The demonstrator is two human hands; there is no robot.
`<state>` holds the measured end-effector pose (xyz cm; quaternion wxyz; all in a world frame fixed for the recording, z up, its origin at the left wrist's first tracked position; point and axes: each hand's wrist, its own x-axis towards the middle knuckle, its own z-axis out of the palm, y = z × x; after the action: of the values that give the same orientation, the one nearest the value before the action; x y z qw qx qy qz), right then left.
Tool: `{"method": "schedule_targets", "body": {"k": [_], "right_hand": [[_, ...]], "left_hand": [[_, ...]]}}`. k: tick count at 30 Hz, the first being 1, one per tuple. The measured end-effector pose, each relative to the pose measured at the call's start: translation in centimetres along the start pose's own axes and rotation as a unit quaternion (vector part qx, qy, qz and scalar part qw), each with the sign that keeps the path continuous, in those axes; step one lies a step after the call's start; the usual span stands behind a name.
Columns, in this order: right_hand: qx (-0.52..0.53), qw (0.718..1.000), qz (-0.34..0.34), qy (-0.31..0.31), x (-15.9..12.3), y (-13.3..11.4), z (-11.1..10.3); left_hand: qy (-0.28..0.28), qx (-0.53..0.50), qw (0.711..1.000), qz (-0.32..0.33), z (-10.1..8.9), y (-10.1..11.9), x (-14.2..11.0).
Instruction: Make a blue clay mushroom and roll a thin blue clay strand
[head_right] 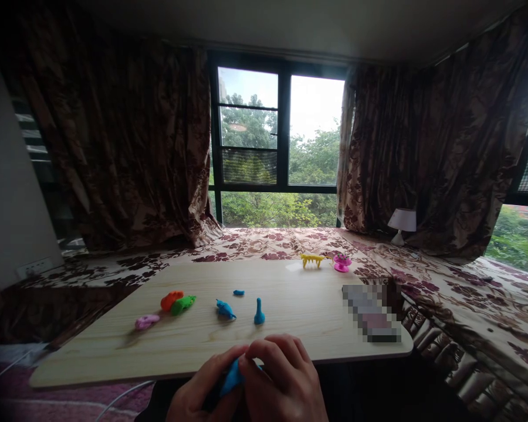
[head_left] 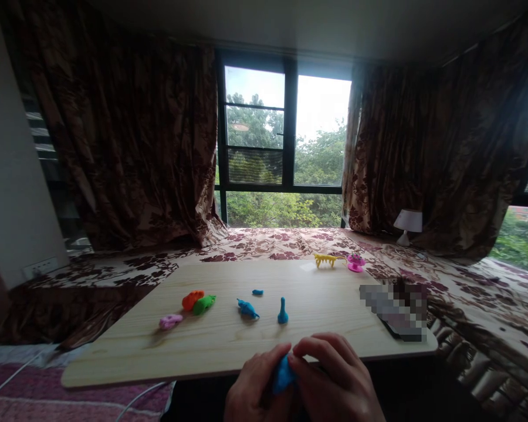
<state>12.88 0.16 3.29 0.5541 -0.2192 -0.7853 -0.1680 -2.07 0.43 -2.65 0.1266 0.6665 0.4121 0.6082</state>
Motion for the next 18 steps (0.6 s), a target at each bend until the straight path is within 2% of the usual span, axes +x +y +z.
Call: {"method": "schedule_targets", "body": {"k": [7,10,14,18], "right_hand": [[-0.015,0.999,-0.013,-0.025,0.16,0.05,-0.24],[-0.002,1.000,-0.011,-0.016,0.03,0.02,-0.05],[0.006,1.000,0.005,-0.024,-0.35,-0.01,0.24],[-0.013,0.999,-0.007,-0.042,-0.28,0.12,0.08]], "left_hand": [[-0.031,-0.001,0.999,0.021,-0.63,0.30,0.61],[0.005,-0.015,1.000,-0.013,-0.26,0.38,0.49],[0.006,-0.043,0.998,-0.050,0.17,0.27,0.30],[0.011,-0.068,0.995,-0.067,0.14,0.29,0.33]]}}
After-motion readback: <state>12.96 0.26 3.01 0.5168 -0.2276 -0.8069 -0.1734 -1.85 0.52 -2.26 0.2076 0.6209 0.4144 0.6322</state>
